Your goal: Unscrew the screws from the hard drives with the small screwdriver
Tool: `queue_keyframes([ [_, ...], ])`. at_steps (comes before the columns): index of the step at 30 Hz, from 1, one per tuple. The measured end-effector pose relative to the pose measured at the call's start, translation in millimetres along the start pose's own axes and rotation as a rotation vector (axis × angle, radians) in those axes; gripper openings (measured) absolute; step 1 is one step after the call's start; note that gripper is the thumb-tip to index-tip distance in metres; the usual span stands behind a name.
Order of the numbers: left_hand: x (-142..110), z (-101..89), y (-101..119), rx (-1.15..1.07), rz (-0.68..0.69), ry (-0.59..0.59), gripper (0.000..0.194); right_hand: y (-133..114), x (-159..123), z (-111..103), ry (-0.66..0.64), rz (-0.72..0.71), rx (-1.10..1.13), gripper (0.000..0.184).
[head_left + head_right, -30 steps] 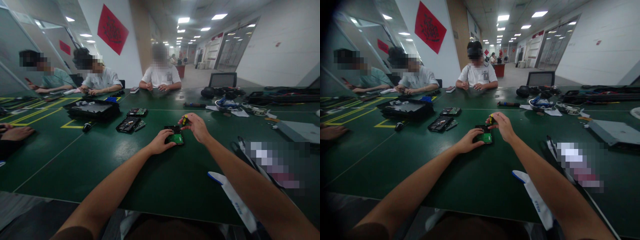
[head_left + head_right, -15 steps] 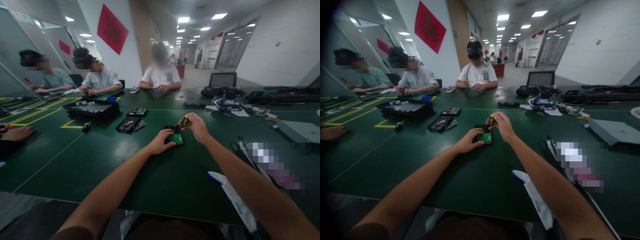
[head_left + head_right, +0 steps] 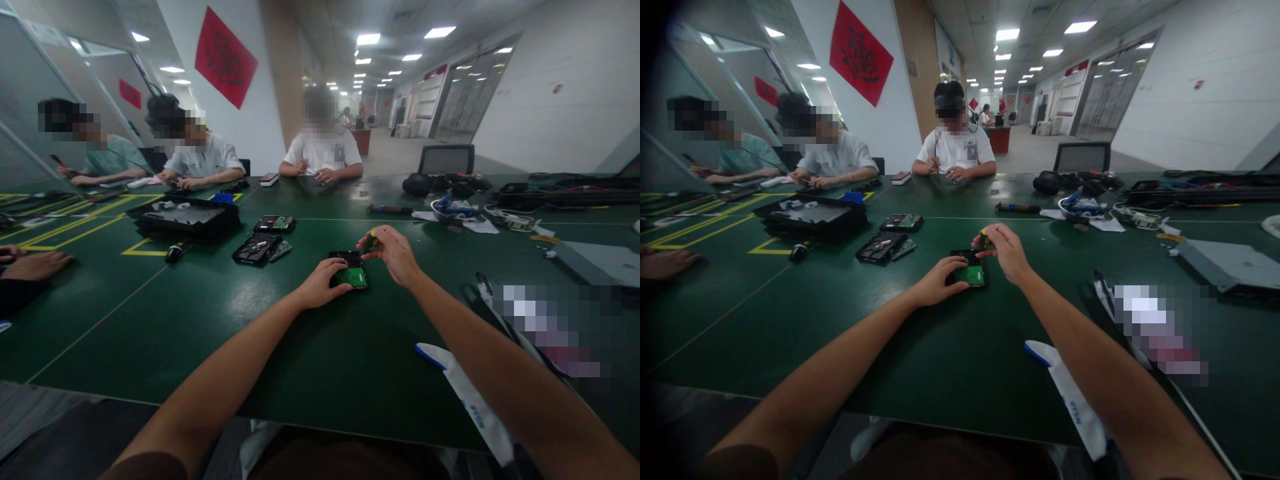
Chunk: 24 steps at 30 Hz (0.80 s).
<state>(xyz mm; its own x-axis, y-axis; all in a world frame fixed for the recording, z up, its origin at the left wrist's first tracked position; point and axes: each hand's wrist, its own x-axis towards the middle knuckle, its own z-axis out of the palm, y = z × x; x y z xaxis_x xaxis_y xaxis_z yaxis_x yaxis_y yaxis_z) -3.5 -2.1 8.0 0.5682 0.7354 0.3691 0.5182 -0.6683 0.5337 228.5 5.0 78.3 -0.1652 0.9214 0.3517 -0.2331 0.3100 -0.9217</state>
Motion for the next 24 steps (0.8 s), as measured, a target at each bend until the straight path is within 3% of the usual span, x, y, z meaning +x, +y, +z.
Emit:
queue_keyframes([
  [6, 0.3, -0.9, 1.0, 0.004, -0.011, -0.002, 0.061, -2.1, 0.1, -1.0, 0.010, -0.030, -0.135, 0.033],
  [16, -0.4, -4.1, 5.7, -0.011, -0.017, -0.011, 0.058, -0.9, -0.9, 1.2, 0.006, 0.029, 0.000, 0.036],
  [24, 0.1, -1.5, 1.5, -0.005, -0.008, -0.009, 0.060, -1.4, -0.9, 2.2, 0.017, -0.019, -0.121, 0.032],
])
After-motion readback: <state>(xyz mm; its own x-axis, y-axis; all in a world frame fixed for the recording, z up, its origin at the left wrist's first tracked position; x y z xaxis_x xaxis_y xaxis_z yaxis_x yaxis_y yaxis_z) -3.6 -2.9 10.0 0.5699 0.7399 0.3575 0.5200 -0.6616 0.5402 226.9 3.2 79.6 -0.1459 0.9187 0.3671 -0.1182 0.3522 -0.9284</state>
